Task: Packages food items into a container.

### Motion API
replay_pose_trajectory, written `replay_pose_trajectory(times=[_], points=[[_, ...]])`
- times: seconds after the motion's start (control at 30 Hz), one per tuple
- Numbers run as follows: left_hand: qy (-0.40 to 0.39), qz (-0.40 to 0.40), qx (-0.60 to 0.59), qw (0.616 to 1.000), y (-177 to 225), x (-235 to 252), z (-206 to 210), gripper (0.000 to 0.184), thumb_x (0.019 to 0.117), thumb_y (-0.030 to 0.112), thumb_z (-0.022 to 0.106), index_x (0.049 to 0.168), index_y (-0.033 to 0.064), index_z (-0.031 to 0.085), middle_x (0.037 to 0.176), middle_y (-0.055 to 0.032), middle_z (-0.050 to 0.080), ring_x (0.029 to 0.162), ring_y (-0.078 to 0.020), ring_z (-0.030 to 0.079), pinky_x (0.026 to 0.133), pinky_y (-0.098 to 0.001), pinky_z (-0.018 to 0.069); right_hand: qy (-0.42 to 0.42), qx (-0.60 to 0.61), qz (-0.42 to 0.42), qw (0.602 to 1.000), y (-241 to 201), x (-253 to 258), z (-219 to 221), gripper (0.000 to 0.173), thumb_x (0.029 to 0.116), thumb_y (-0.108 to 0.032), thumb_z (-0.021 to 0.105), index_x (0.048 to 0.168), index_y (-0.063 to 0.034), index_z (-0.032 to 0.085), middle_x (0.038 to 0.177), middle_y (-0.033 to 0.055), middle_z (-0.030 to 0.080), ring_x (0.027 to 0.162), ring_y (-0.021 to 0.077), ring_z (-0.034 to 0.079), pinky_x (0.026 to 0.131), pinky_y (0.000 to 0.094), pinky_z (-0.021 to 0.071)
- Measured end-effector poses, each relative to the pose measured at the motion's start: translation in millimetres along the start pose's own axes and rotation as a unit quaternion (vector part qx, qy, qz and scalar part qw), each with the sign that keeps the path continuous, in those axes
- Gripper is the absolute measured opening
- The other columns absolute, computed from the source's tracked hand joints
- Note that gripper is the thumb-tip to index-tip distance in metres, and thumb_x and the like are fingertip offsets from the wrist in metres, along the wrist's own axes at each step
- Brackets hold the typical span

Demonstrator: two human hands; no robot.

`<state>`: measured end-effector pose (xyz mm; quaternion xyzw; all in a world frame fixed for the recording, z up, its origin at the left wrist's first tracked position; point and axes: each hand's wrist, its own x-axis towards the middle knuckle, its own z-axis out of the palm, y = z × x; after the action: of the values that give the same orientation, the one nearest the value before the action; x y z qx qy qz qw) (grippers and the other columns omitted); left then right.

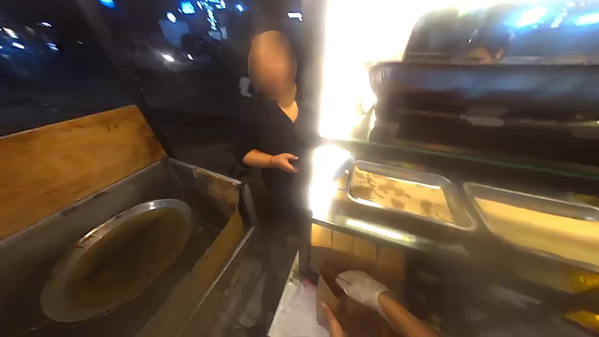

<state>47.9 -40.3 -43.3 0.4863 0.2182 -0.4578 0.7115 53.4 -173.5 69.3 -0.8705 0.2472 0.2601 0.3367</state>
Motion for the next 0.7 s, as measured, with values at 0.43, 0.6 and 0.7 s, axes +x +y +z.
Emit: replay_pose_trajectory(times=[0.43, 0.6, 0.7], points=[[0.021, -0.09, 0.04, 0.995, 37.6, 7.7, -1.7, 0.086, 0.0999, 0.076, 0.017, 0.162, 0.0165, 0.013, 0.155, -0.0339, 0.034, 0.119, -0.0503, 0.055, 0.088, -0.0631, 0.0511, 0.226, 0.068, -0.005, 0.972, 61.6, -19.8, 52.5, 0.06, 0.0875, -0.047, 0.072, 0.144, -0.031, 0.06, 0.159, 0.0022, 0.046, 0.148, 0.0221, 0.041, 0.121, 0.0451, 0.035], [0.033, -0.086, 0.019, 0.996, 36.0, 7.8, -2.8, 0.088, 0.0989, 0.077, 0.018, 0.161, 0.0152, 0.017, 0.152, -0.0338, 0.036, 0.116, -0.049, 0.056, 0.087, -0.0609, 0.0516, 0.25, 0.037, -0.036, 0.967, 50.9, -22.7, 61.5, 0.028, 0.0934, -0.042, 0.066, 0.103, -0.0179, 0.079, 0.16, 0.0066, 0.044, 0.151, 0.0262, 0.035, 0.122, 0.0495, 0.0324], [0.046, -0.078, 0.013, 0.996, 30.7, 7.8, 0.0, 0.087, 0.0994, 0.076, 0.019, 0.161, 0.0149, 0.019, 0.154, -0.0312, 0.035, 0.119, -0.0459, 0.054, 0.089, -0.0589, 0.0505, 0.311, 0.061, -0.056, 0.947, 60.2, -29.4, 78.5, 0.021, 0.0921, -0.037, 0.069, 0.097, -0.0192, 0.079, 0.163, 0.0113, 0.039, 0.153, 0.0296, 0.031, 0.121, 0.0528, 0.0324]])
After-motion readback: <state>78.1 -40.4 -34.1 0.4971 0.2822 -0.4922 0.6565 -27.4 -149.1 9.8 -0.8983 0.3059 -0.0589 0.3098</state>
